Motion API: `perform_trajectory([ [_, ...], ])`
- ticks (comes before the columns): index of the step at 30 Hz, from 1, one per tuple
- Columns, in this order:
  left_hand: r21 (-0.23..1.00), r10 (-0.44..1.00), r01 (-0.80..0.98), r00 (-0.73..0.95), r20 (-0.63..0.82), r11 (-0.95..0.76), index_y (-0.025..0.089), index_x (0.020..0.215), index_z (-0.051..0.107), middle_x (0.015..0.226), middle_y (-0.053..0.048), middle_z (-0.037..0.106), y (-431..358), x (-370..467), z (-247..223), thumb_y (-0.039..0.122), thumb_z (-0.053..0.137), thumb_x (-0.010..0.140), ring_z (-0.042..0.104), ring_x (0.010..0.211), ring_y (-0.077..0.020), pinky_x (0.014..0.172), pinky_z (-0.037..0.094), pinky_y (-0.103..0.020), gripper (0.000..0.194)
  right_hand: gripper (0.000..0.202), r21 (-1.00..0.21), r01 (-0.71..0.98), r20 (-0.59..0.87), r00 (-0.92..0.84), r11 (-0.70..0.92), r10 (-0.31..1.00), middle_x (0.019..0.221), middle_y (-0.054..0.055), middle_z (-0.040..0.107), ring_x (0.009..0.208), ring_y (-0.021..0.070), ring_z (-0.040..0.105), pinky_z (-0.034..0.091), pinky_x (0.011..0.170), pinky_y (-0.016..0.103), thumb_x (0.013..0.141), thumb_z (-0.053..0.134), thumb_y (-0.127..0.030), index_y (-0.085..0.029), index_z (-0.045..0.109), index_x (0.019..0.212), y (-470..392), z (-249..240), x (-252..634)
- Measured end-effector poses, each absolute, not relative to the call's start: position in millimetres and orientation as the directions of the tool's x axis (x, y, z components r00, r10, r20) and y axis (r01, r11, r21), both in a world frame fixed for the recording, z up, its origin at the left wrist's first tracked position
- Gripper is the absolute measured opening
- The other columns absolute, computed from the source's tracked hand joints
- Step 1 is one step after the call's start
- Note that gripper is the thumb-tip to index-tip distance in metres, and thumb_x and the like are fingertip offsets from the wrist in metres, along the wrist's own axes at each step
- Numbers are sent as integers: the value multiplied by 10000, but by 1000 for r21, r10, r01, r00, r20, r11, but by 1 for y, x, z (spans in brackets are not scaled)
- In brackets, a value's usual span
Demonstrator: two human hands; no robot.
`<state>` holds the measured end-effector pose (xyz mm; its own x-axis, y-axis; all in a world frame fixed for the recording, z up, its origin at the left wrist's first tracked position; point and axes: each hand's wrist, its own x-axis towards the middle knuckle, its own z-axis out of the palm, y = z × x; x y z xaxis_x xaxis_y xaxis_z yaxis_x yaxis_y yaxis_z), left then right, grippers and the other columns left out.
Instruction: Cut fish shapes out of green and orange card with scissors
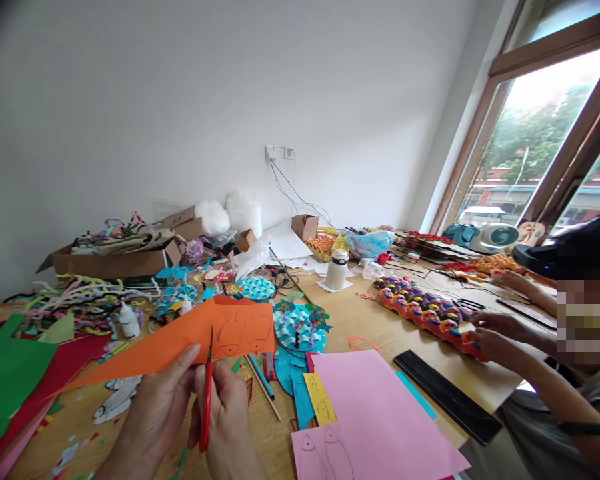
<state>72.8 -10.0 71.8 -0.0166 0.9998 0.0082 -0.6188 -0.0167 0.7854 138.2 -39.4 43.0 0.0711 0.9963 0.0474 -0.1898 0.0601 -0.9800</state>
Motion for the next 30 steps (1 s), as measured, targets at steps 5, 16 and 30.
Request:
perform_trajectory([
  [5, 789, 1000, -614, -30, 2, -20, 172, 783, 636, 776, -9, 693, -9, 72, 68, 224, 769, 556, 672, 749, -205, 574, 543, -261, 268, 502, -977, -208, 34, 78, 49, 996, 441, -87, 355, 339, 52, 326, 278, 308, 144, 766, 423, -690, -198, 395, 670, -40, 41, 138],
  [16, 808, 999, -590, -34, -29, 3, 175, 767, 648, 773, -13, 701, -14, 73, 68, 224, 790, 512, 666, 797, -213, 620, 548, -262, 296, 498, -973, -217, 66, 76, 81, 995, 457, -88, 344, 328, 57, 306, 291, 309, 161, 783, 401, -683, -193, 448, 709, -41, 38, 139],
  [30, 848, 992, -523, 126, -24, 87, 165, 678, 571, 524, 48, 551, -23, 72, 56, 324, 763, 565, 502, 363, -110, 235, 323, -179, 274, 474, -958, -272, 70, 84, 90, 994, 478, -66, 421, 357, 67, 373, 277, 337, 176, 789, 422, -665, -205, 403, 673, -43, 35, 142],
])
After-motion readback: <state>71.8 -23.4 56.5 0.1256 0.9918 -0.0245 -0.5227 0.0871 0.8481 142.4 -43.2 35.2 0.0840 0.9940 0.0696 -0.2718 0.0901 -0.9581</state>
